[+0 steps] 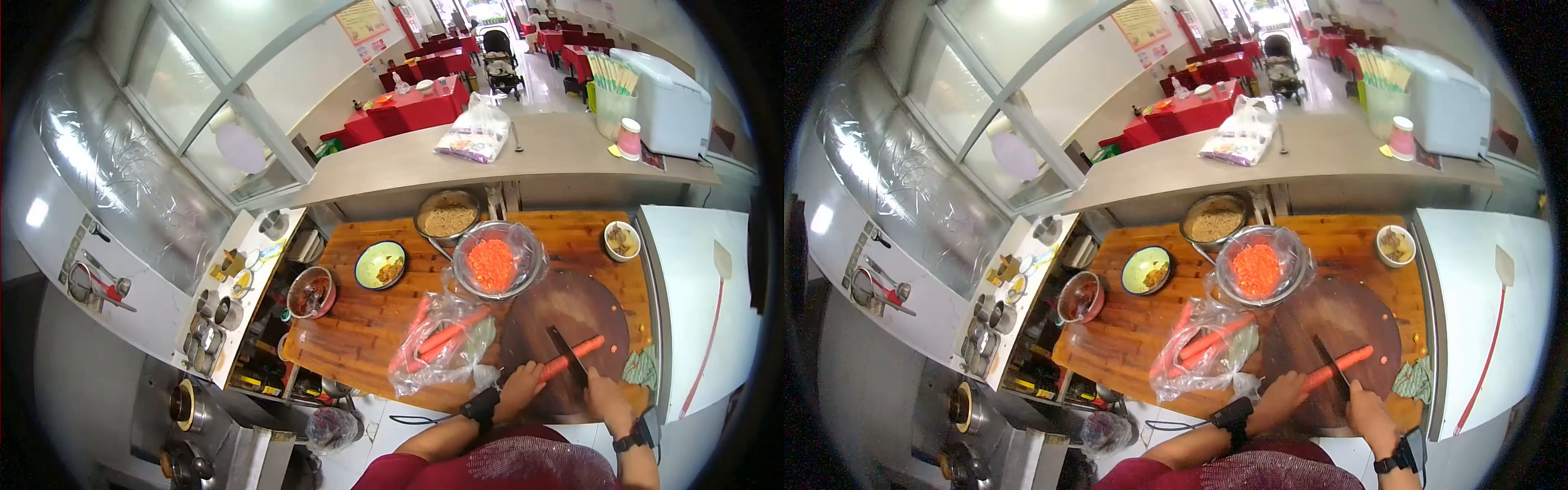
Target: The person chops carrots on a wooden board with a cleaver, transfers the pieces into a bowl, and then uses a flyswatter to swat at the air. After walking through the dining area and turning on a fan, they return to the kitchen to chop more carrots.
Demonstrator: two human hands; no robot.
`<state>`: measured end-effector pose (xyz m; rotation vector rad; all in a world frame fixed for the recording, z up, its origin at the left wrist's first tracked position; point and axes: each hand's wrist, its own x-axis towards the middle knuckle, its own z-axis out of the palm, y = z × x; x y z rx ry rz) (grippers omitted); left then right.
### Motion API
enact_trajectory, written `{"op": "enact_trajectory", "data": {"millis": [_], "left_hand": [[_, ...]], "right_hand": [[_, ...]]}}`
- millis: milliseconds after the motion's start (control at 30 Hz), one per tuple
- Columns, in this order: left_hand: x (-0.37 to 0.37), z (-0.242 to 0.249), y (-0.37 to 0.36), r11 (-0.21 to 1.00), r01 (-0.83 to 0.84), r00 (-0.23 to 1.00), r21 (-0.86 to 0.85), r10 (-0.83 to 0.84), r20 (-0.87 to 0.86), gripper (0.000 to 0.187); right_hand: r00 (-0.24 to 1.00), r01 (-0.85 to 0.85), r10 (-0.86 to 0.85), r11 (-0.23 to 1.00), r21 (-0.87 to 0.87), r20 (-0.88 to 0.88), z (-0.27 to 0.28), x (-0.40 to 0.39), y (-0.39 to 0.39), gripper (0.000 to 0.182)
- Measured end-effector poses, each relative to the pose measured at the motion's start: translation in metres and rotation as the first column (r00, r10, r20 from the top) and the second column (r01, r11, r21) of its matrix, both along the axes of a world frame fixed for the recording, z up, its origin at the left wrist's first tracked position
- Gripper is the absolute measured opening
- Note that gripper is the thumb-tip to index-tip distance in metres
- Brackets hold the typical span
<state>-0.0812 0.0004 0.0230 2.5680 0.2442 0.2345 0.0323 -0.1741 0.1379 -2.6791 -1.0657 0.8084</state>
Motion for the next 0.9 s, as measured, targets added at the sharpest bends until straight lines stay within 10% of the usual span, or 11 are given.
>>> {"op": "enact_trajectory", "data": {"millis": [167, 233, 300, 400, 433, 467, 500, 567, 700, 900], "left_hand": [[0.003, -0.037, 0.007, 0.960, 0.124, 0.987, 0.250, -0.145, 0.068, 0.037], [0.007, -0.017, 0.008, 0.987, 0.077, 0.993, 0.140, -0.062, -0.103, 0.031], [0.000, 0.082, 0.022, 0.895, 0.412, 0.910, 0.169, -0.412, -0.036, 0.037], [0.020, 0.012, 0.051, 0.880, 0.369, 0.857, 0.298, -0.446, 0.257, 0.045], [0.020, 0.012, 0.049, 0.914, 0.282, 0.959, -0.291, -0.258, 0.118, 0.043], [0.020, 0.014, 0.044, 0.670, 0.013, 0.979, -0.742, -0.160, -0.127, 0.041], [0.020, 0.008, 0.034, 0.653, 0.010, 0.976, -0.757, -0.170, -0.134, 0.041], [0.024, 0.004, 0.026, 0.946, 0.129, 0.926, -0.297, -0.008, 0.378, 0.040], [0.026, 0.009, -0.015, 0.882, -0.439, 0.884, -0.172, 0.458, 0.093, 0.052], [0.027, 0.001, -0.004, 0.988, -0.047, 0.998, -0.149, 0.053, 0.042, 0.046]], "right_hand": [[0.996, 0.068, -0.079, 0.980, 0.188, 0.049, -0.023, -0.012, -0.004, 0.015], [0.995, 0.020, -0.057, 0.924, 0.382, 0.086, -0.047, -0.009, -0.011, 0.015], [0.997, -0.005, -0.032, 0.897, 0.442, 0.077, -0.052, -0.006, -0.013, 0.018], [0.997, -0.016, -0.011, 0.929, 0.371, 0.072, -0.055, 0.002, -0.017, 0.022], [0.998, -0.005, -0.017, 0.940, 0.342, 0.060, -0.049, 0.001, -0.015, 0.022], [0.998, -0.004, -0.015, 0.945, 0.328, 0.055, -0.041, -0.002, -0.015, 0.021], [0.999, 0.006, -0.021, 0.952, 0.306, 0.045, -0.034, -0.009, -0.017, 0.021], [0.997, 0.033, -0.051, 0.957, 0.288, 0.056, -0.022, -0.014, -0.015, 0.019], [0.997, 0.044, -0.062, 0.958, 0.282, 0.055, -0.021, -0.020, -0.020, 0.018], [0.996, 0.037, -0.055, 0.973, 0.226, 0.076, -0.009, -0.021, -0.027, 0.018]]}}
